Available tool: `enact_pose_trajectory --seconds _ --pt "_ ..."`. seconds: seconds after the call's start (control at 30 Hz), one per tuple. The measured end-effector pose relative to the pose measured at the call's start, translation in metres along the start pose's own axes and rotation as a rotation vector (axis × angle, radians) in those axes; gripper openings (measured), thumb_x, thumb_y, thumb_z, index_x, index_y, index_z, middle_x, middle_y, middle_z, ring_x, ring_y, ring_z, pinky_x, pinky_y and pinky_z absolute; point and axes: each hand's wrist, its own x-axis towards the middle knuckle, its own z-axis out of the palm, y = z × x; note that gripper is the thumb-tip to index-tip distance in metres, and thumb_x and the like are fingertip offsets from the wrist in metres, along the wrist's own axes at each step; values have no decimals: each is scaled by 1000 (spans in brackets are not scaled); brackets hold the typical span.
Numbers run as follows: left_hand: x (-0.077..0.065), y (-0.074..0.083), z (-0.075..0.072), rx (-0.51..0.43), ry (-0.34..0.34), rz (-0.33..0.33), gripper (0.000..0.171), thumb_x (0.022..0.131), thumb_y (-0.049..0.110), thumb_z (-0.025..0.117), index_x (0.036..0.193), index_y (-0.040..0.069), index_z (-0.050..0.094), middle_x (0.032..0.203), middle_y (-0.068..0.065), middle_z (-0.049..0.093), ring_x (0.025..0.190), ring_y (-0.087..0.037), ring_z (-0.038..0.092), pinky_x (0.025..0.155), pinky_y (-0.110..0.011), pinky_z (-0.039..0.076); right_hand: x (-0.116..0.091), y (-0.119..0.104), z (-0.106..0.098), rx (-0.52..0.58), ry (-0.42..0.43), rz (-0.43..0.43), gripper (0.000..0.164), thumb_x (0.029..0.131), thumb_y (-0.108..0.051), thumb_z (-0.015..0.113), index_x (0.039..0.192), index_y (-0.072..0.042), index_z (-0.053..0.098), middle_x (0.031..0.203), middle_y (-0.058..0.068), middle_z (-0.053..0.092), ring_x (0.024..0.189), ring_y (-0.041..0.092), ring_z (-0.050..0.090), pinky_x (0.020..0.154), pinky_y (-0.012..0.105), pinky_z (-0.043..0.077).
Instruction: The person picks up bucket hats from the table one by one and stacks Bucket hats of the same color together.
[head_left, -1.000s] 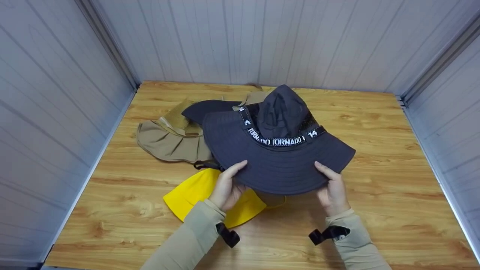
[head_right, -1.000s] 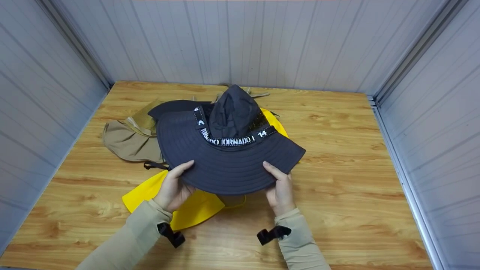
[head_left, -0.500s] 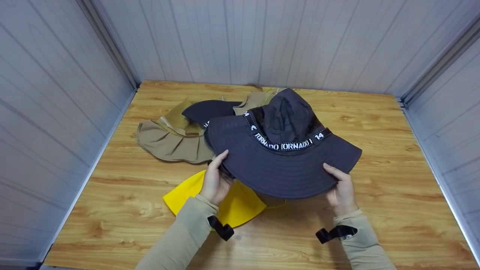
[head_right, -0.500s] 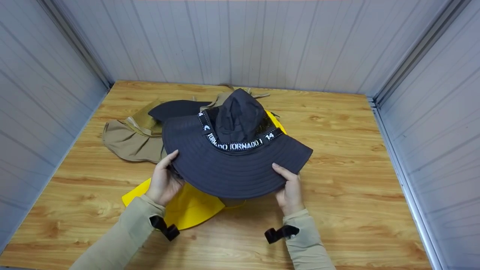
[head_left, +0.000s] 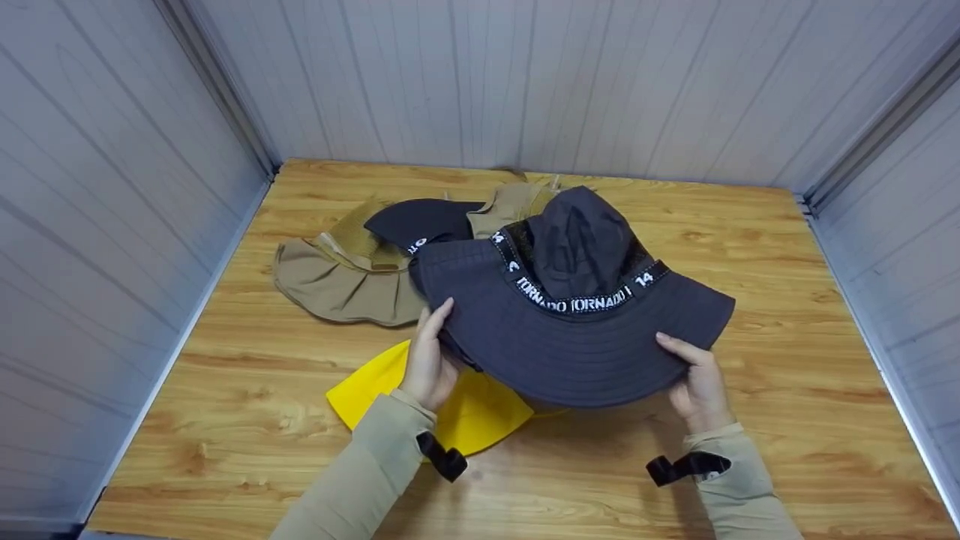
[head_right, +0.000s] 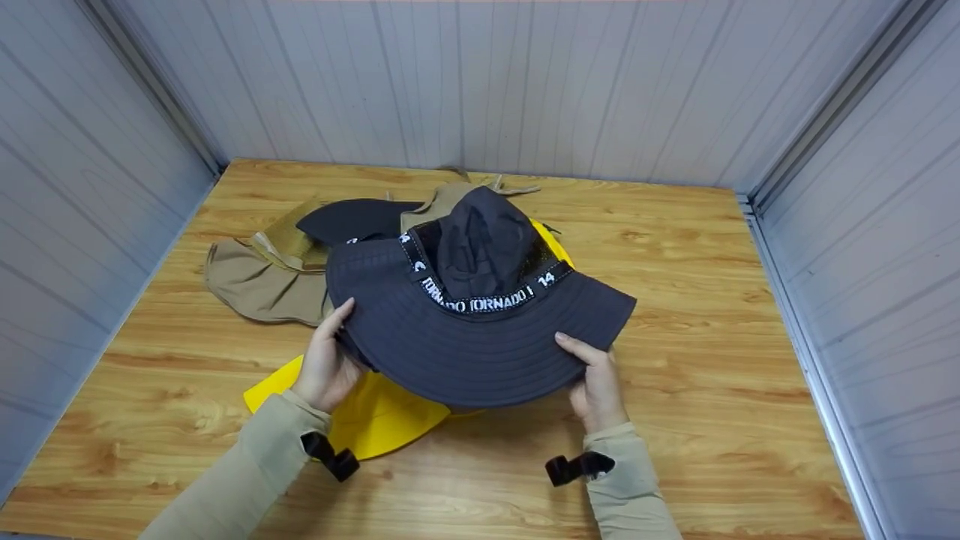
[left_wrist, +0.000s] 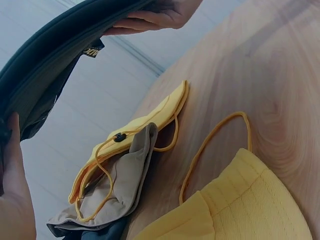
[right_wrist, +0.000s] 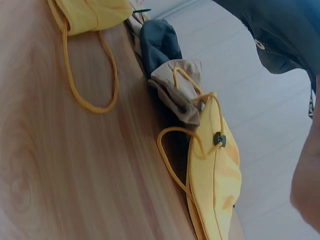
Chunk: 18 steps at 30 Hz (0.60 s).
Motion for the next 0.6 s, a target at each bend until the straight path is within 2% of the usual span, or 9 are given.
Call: enact_pose_trajectory --seconds 0.13,0.3,0.4,0.53,0.6 --pt "0 -2 1 18 -37 1 61 107 25 42 159 22 11 157 -8 36 133 -24 50 106 -36 47 1 -13 -8 -64 -15 10 23 96 8 48 95 -5 68 89 5 72 82 16 71 78 27 57" --pt "1 -4 2 48 -58 -3 58 105 18 45 157 22 18 153 -11 40 127 -25 54 103 -38 49 6 -36 -22 -59 -98 -49 30 96 10 45 111 -7 64 99 7 72 87 18 71 78 30 58" --pt "0 -5 2 51 -44 -23 65 103 15 47 157 26 14 153 -11 39 125 -25 56 100 -38 51 9 -48 -29 -61 -131 -77 33 98 9 43 118 -9 62 103 7 73 90 18 71 79 30 58" --pt "-1 -6 3 49 -67 -63 70 103 12 47 158 31 8 156 -9 35 127 -26 54 102 -40 49 9 -61 -37 -102 -113 -51 25 101 1 45 116 -10 62 99 6 73 87 17 71 75 29 58" --pt "-1 -6 3 69 -91 -86 68 104 17 46 158 31 8 157 -9 34 129 -27 52 105 -41 47 7 -67 -41 -131 -92 -32 22 102 -1 47 112 -9 65 94 6 74 83 17 71 73 29 58"
